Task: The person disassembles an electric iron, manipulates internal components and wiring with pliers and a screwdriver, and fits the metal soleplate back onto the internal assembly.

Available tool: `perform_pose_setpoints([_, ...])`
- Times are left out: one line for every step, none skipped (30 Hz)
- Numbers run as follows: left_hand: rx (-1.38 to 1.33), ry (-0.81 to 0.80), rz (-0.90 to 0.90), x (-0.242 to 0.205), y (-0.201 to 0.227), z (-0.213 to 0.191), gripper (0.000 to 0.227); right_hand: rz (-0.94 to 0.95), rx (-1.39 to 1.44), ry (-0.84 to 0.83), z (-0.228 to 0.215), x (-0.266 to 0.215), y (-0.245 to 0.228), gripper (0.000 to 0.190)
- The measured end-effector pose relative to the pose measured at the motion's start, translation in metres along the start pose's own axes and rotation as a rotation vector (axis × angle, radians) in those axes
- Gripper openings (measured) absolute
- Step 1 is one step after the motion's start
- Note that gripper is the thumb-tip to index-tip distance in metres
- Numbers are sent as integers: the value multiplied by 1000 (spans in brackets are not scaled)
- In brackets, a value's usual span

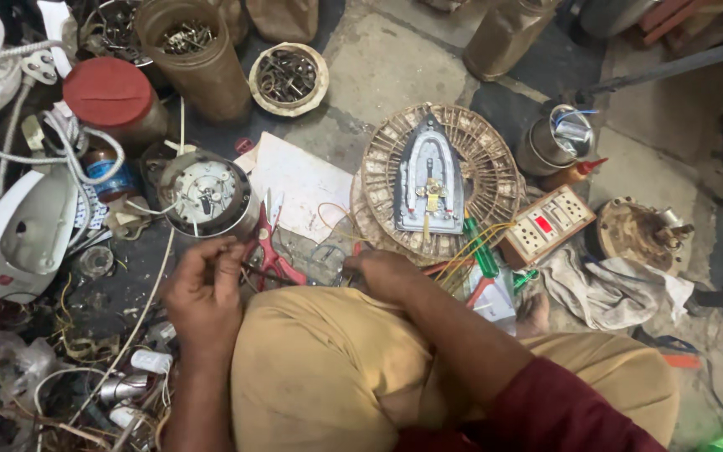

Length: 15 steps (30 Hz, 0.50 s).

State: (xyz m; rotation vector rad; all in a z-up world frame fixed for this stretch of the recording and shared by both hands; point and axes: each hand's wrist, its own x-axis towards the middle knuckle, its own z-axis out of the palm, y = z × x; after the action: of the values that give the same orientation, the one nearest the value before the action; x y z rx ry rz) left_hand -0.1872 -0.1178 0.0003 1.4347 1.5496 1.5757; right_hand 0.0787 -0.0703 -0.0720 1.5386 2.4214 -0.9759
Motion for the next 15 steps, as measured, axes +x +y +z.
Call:
perform_pose_setpoints([-27,17,-62,3,1,0,12,17,-2,-24,-1,1,-1,32])
perform_pose_setpoints([-61,34,-128,5,1,1,12,38,-9,-49,-2,1,-1,33])
perform_pose_setpoints([-94,50,-193,6,1,3,13,64,-55,-79,-3,0,-3,31])
perform_pose_setpoints([-38,72,-140,8,1,3,13,85,-96,-108,-2,2,-7,30])
perform_pose_setpoints([19,93,-86,8,1,3,13,106,-138,-136,0,3,-9,29])
perform_pose_setpoints([77,117,-32,8,1,3,13,97,-155,-134,1,5,-10,28])
perform_pose_setpoints([74,132,-40,8,2,3,13,88,-172,-131,2,7,-10,27])
perform_pose_setpoints([71,142,-49,7,4,3,13,82,-185,-128,4,6,-9,26])
perform_pose_setpoints([69,152,-57,6,6,3,14,53,-238,-145,7,4,-9,25])
perform_pose_setpoints([78,151,-35,7,8,3,13,24,-297,-155,7,6,-6,24])
perform_pose_setpoints([87,150,-13,7,10,2,13,-5,-357,-164,7,7,-3,23])
perform_pose_setpoints([97,148,3,5,13,1,13,-24,-362,-149,9,5,-1,23])
perform_pose_setpoints([113,147,18,4,14,-1,13,-42,-367,-135,10,2,0,23])
perform_pose_setpoints([126,145,32,4,15,-1,13,-57,-374,-120,11,-1,2,22])
perform_pose_setpoints([139,144,46,3,16,-1,13,-94,-320,-48,11,-6,4,22])
